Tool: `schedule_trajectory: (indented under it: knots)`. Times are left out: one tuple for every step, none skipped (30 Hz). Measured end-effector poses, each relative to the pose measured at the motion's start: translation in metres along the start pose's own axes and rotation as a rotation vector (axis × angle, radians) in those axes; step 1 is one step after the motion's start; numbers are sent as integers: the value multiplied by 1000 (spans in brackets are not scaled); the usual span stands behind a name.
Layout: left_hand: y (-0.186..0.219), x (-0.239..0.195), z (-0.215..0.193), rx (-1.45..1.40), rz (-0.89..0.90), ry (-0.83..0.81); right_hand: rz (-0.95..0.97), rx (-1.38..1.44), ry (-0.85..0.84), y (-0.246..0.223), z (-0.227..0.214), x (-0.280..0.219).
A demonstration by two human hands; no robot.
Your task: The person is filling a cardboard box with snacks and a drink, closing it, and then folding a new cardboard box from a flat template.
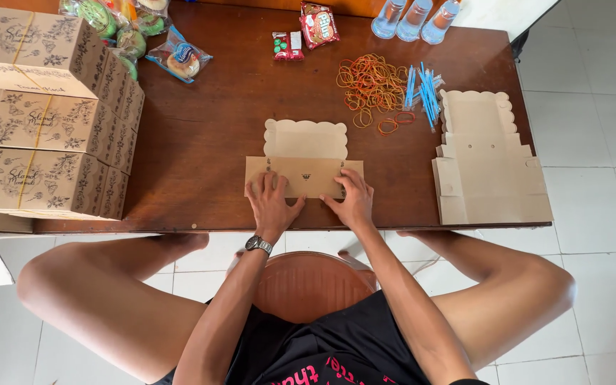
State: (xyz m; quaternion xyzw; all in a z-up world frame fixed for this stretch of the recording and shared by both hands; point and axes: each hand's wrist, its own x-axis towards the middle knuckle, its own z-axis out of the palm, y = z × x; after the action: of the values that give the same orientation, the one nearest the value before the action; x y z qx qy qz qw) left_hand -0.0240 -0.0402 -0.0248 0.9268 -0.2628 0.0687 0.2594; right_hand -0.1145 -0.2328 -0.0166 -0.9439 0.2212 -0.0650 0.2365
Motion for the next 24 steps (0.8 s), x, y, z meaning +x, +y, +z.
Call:
schedule_trajectory:
  knots:
    - [-1,-1,1,-1,4,-1,3,0,2,5,1,0]
    - [-3,0,2,4,-2,-16,3,21,-19,10,3,1]
    - [-4,-1,4,9,-7,-31,2,43,-40,15,4,2]
    - [-3,0,2,10,-7,-31,1,44,-40,19,4,4]
    - [-3,1,1,-1,-16,-48,-2,53,-56,23,5,5]
    - [-3,1,-1,-11,-26,-65,-6,61,-73,26,5,6]
    - [-4,0,-2,-10,-27,-64,-7,62,-73,26,3,7]
    - [-4,0,-2,-12,-26,-64,-18,68,-97,27,1,7]
    - [-4,0,-2,-14,-25,-64,-30,74,-121,29,-2,8]
    - [-2,1,-3,-13,-23,-62,-30,75,-119,30,-4,9]
    - [-1,1,-3,-5,-30,-68,-46,80,-131,32,-5,10]
    - [0,0,-4,5,-36,-74,-60,86,-144,33,-7,10]
    - [6,0,-9,7,-34,-74,-59,88,-143,33,-8,10]
    - [13,0,-14,30,-58,-106,-63,113,-156,33,-10,11]
    - [19,0,-19,53,-82,-138,-67,137,-169,33,-12,11]
    - [20,-4,-12,54,-82,-138,-67,139,-169,34,-12,11]
    - [21,-7,-5,74,-100,-86,-76,156,-169,35,-11,12]
    - [24,-9,3,89,-115,-33,-83,169,-166,38,-13,13]
    - [25,-9,5,86,-111,-33,-80,167,-163,36,-15,13]
    - [26,-10,6,79,-125,-15,-80,197,-165,35,-17,13]
    - [26,-11,7,73,-139,3,-81,226,-167,33,-19,13]
    - [24,-10,9,74,-142,5,-84,227,-168,32,-21,12]
    - [22,-10,10,45,-141,2,-78,225,-168,30,-24,12]
    - [19,-10,12,17,-138,-2,-71,225,-167,28,-26,10]
